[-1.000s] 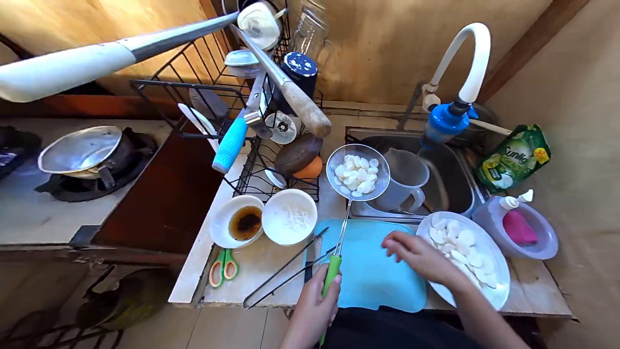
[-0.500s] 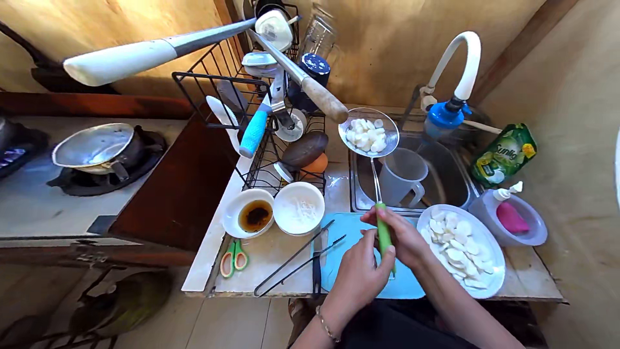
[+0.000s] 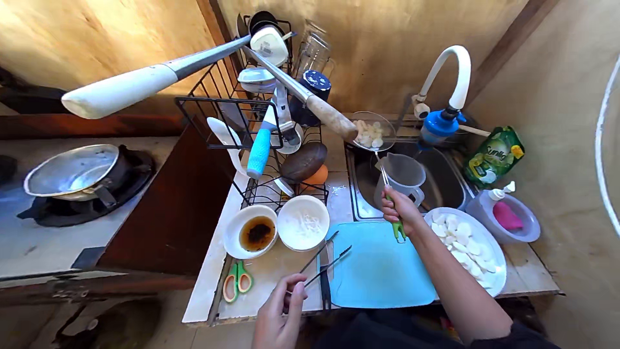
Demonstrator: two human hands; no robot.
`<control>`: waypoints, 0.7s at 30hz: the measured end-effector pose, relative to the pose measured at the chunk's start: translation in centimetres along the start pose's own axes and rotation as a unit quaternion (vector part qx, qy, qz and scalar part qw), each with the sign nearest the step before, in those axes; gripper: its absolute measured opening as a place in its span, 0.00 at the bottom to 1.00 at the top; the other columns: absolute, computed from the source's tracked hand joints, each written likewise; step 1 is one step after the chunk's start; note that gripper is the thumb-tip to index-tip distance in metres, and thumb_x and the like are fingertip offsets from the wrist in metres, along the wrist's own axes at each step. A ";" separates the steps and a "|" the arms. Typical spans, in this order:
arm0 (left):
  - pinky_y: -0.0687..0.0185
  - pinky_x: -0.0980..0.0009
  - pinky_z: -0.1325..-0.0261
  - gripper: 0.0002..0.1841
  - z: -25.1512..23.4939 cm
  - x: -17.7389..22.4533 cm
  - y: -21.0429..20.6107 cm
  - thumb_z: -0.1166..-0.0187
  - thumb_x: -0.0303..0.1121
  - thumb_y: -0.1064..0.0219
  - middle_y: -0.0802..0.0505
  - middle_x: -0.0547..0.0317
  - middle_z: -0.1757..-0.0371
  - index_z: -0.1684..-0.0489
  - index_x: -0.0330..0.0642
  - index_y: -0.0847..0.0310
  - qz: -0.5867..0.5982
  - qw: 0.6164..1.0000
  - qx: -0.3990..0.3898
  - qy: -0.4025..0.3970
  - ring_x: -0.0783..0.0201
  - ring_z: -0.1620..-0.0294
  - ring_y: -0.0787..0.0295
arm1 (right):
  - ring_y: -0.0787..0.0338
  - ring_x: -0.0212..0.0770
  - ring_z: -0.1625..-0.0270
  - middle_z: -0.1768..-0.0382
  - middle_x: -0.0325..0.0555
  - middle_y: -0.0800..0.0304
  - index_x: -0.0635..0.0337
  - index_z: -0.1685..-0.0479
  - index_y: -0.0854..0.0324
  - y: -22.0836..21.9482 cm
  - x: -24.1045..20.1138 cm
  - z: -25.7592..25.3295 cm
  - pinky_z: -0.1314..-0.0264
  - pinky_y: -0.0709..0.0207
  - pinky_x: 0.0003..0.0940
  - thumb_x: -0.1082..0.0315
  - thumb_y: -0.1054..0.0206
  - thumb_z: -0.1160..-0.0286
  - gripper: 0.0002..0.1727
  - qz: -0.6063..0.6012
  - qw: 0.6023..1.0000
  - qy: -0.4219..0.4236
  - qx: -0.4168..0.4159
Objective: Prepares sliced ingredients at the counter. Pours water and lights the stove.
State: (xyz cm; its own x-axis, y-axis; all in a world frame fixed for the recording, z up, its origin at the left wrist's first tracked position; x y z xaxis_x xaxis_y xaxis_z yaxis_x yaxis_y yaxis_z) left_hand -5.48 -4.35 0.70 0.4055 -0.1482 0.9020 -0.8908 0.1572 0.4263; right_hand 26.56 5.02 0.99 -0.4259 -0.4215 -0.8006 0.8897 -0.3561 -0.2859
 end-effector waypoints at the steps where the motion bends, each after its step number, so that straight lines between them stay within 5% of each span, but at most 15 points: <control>1: 0.25 0.85 0.69 0.18 0.0 -0.1 0.4 0.11 0.36 0.50 0.10 0.62 0.66 0.46 0.32 0.16 0.005 1.000 0.006 0.003 0.83 0.73 0.21 | 0.43 0.21 0.92 0.87 0.28 0.41 0.54 0.60 0.35 -0.1 0.2 0.0 0.91 0.43 0.14 0.55 0.62 0.01 0.19 0.004 1.000 -0.005 0.001; 21: 0.26 0.90 0.69 0.19 -0.6 -0.9 2.8 0.09 0.36 0.52 0.13 0.69 0.67 0.47 0.31 0.18 0.028 0.999 0.034 0.002 0.89 0.74 0.24 | 0.43 0.20 0.92 0.87 0.27 0.41 0.54 0.61 0.35 0.3 0.4 0.7 0.91 0.43 0.13 0.55 0.62 0.01 0.19 0.026 1.000 -0.008 0.005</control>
State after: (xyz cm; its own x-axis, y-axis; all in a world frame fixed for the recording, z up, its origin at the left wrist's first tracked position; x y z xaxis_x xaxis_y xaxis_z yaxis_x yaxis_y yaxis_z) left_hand -8.18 -3.19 1.09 0.3562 -0.1375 0.9242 -0.9235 0.0991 0.3707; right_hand 26.53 4.15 0.94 -0.3821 -0.4529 -0.8056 0.9088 -0.3425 -0.2385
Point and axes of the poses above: each hand's wrist, its own z-axis away from the middle knuckle, its own y-axis out of the back of the hand, x = y × z, the point moved 2 cm from there along -z, towards the middle knuckle
